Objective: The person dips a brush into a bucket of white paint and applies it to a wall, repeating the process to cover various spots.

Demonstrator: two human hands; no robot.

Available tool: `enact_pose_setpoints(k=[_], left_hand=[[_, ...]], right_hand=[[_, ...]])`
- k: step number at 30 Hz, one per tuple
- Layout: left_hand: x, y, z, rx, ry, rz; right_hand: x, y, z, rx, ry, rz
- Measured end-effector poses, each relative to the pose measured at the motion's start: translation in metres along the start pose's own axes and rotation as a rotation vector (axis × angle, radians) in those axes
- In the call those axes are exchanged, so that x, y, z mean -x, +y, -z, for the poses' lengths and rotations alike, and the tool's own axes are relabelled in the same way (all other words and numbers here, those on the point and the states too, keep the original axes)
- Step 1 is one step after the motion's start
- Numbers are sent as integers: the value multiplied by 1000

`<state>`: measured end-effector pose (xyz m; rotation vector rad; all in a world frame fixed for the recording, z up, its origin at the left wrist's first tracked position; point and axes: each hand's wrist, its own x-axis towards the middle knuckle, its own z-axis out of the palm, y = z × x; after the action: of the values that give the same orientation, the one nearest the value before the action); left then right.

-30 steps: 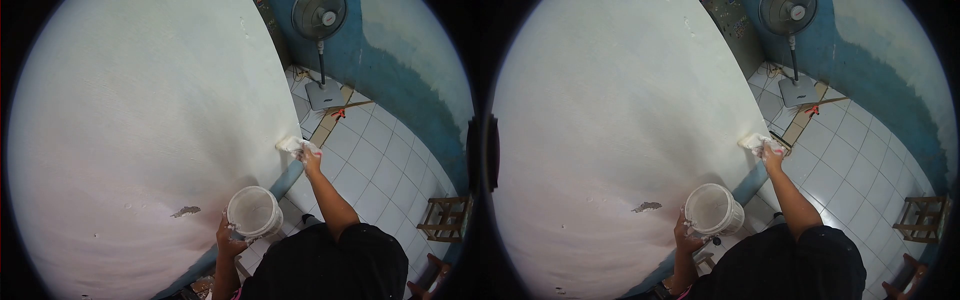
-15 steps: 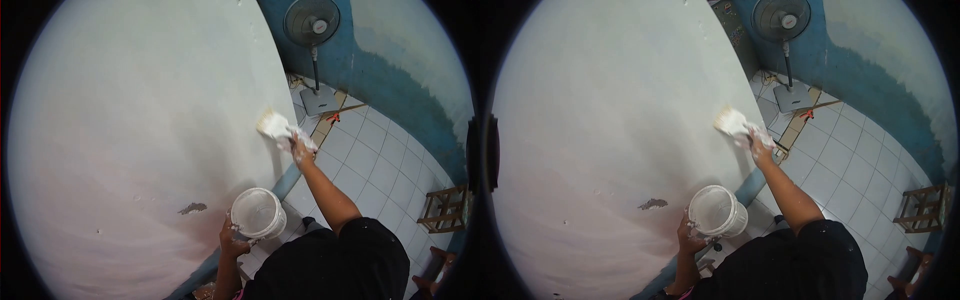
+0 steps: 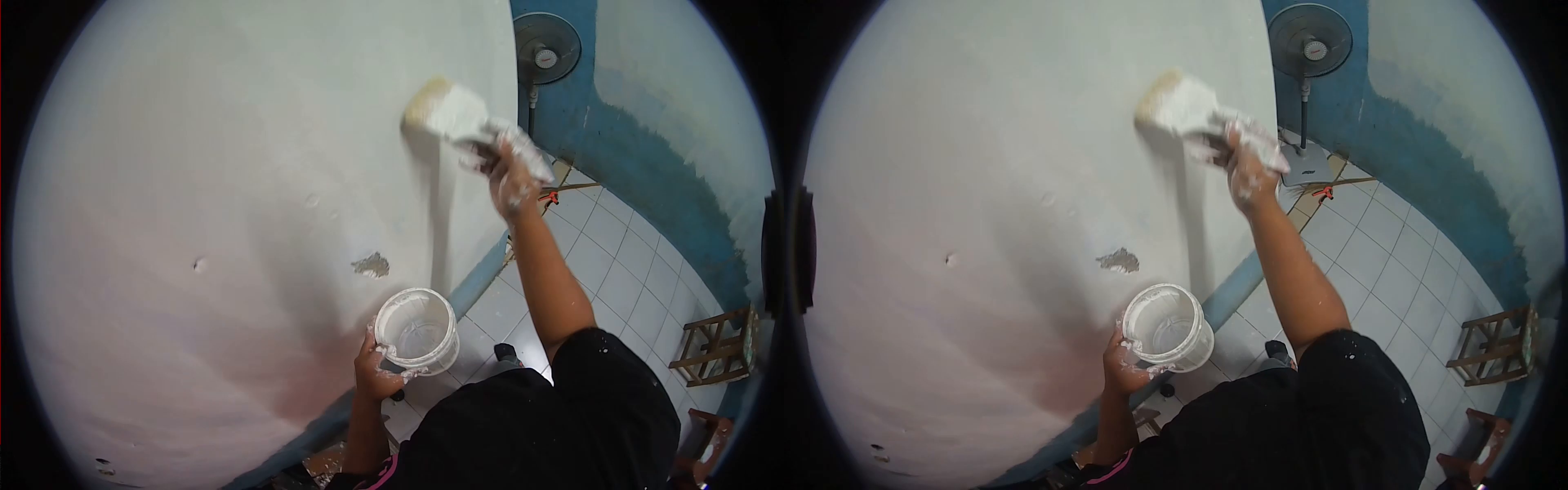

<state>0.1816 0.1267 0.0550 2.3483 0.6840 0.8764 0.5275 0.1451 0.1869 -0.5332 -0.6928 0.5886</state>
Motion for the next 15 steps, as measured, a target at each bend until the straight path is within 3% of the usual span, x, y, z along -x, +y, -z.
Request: enact_pose_setpoints(k=[3,5,8,11,13,15], left_hand=[[18,-24,6,23,15,19],[24,-51,8,51,24,4],[38,-97,4,116,14,-13],[42,-85,14,128,-11,35],[40,-67,22,85,-21,68],[37,-52,29,83,-9,31]], right_hand=[[76,110,53,-72,50,-142],[125,169,82,-40,313,-247],[149,221,123,321,401,-445],[95,196,119,415,372,-397],[49,112,41,489,178,-270],[18,35,-30,474,149,-77]])
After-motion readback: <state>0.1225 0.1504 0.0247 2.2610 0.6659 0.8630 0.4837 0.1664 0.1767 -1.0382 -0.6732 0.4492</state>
